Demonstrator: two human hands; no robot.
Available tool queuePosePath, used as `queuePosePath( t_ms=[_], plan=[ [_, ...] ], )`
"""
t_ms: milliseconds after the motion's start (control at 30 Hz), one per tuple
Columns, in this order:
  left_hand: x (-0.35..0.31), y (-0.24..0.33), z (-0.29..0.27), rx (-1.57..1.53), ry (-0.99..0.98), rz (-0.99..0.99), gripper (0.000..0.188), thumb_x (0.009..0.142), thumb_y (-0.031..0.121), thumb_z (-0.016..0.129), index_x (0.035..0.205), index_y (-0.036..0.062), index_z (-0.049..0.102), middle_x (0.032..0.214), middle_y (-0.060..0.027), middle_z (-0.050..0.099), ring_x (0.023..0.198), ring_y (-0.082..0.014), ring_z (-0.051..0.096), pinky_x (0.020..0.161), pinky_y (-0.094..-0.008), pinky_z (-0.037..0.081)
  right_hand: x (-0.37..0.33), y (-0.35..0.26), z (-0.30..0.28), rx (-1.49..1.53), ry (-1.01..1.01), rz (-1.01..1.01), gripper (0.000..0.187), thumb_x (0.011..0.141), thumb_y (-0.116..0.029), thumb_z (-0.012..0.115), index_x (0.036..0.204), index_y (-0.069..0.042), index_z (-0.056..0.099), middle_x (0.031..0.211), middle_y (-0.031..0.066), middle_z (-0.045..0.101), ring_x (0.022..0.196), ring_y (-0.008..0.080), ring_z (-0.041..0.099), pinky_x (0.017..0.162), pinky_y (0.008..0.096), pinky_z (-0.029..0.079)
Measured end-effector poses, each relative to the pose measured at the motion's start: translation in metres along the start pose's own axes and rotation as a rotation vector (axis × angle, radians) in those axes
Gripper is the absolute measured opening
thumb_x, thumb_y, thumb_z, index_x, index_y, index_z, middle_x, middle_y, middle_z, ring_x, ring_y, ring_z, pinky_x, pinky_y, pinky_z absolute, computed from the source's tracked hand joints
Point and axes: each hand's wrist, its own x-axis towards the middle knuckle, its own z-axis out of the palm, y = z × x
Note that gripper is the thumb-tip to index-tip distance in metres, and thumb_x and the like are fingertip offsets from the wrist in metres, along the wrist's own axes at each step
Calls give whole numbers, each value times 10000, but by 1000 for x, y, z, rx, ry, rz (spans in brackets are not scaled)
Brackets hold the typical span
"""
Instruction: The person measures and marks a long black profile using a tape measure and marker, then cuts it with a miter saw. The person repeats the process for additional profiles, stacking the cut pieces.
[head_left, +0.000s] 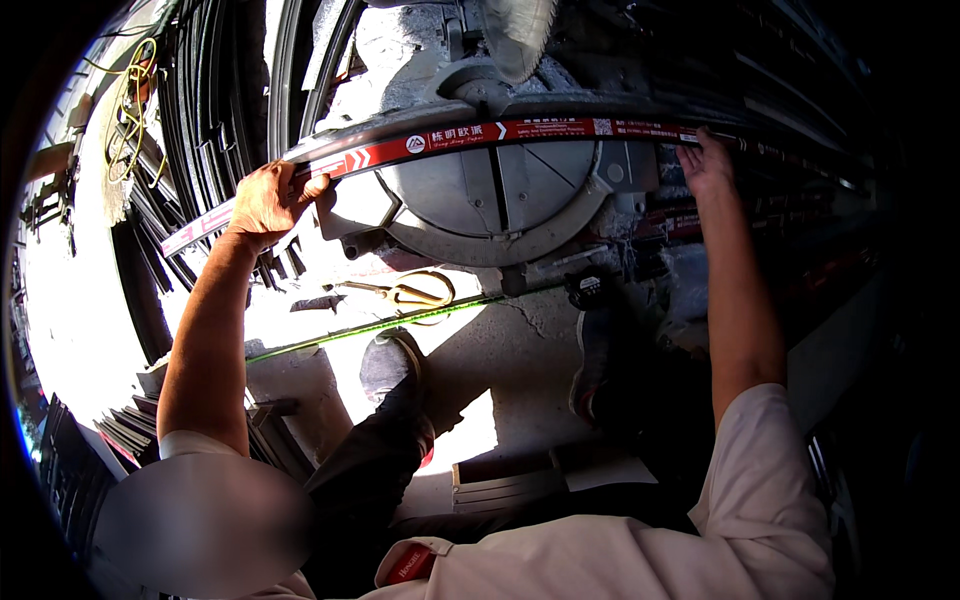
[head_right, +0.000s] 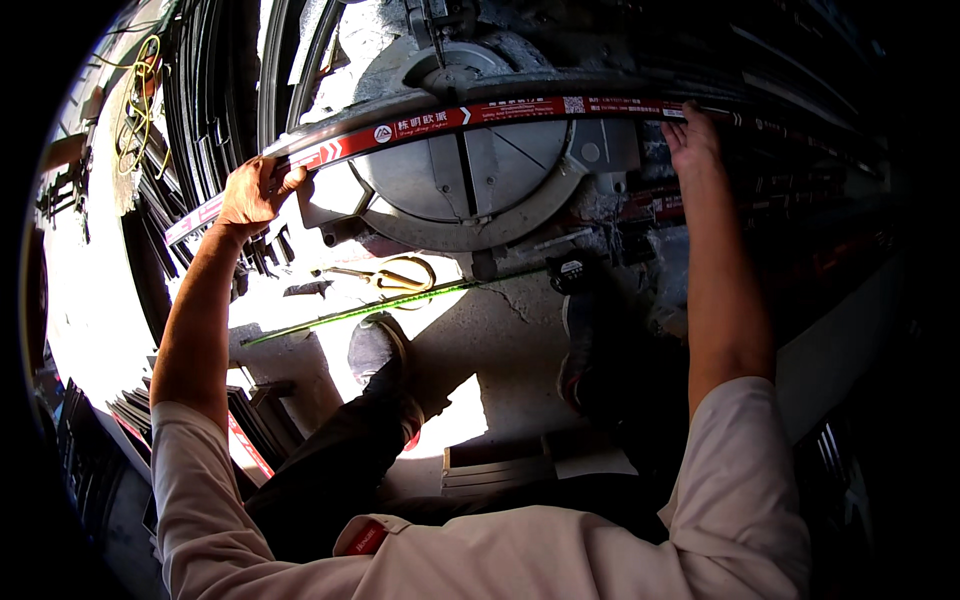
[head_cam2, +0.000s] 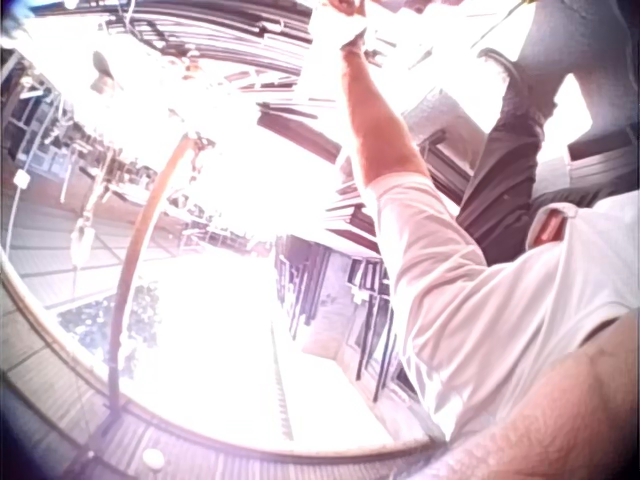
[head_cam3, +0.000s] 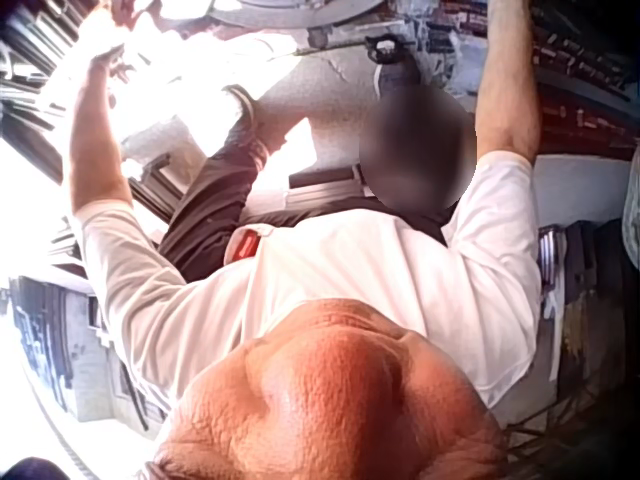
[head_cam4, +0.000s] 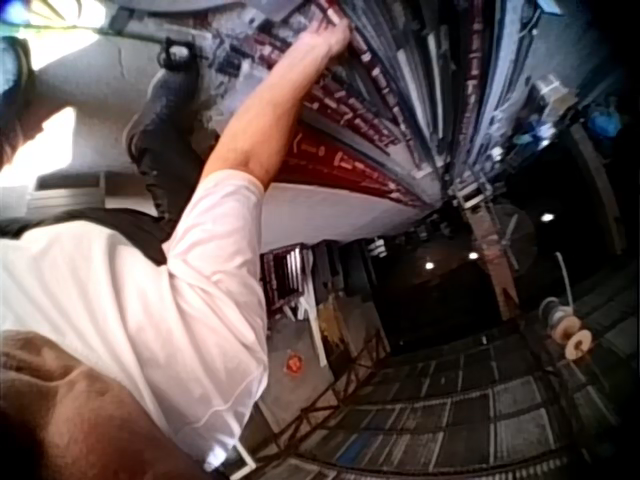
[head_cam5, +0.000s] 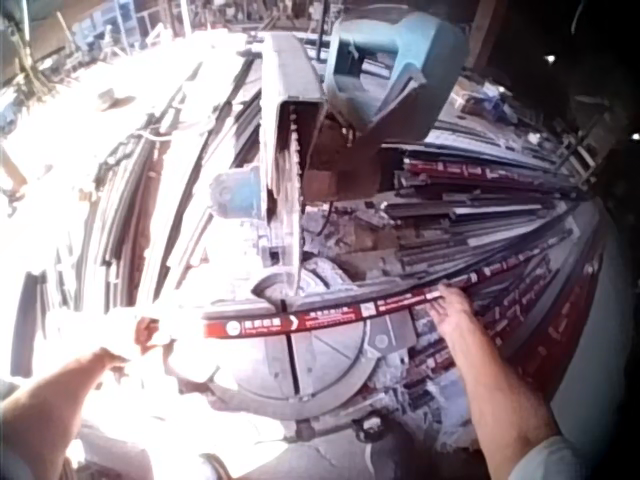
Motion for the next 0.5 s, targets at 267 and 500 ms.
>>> queuePosePath(
  t_ms=[267, 500],
  plan=[
    [-1, 1, -2, -9, -10, -21, 842, 905, 820, 578, 792, -12, 645, 810, -226, 683, 810, -412, 696, 765, -475, 539, -7, -6, 1, 24, -33, 62, 549, 956, -166, 802, 1427, -41, 547, 1533, 206, 464, 1454, 365, 450, 1186, 450, 478],
    [1, 1, -5, -21, -46, -46, 834, 913, 802, 590, 843, -24, 684, 834, -237, 684, 824, -409, 693, 775, -483, 534, 6, -4, -4, 10, -36, 61, 577, 952, -182, 810, 1445, -64, 536, 1553, 210, 431, 1443, 367, 452, 1170, 463, 491]
  ],
)
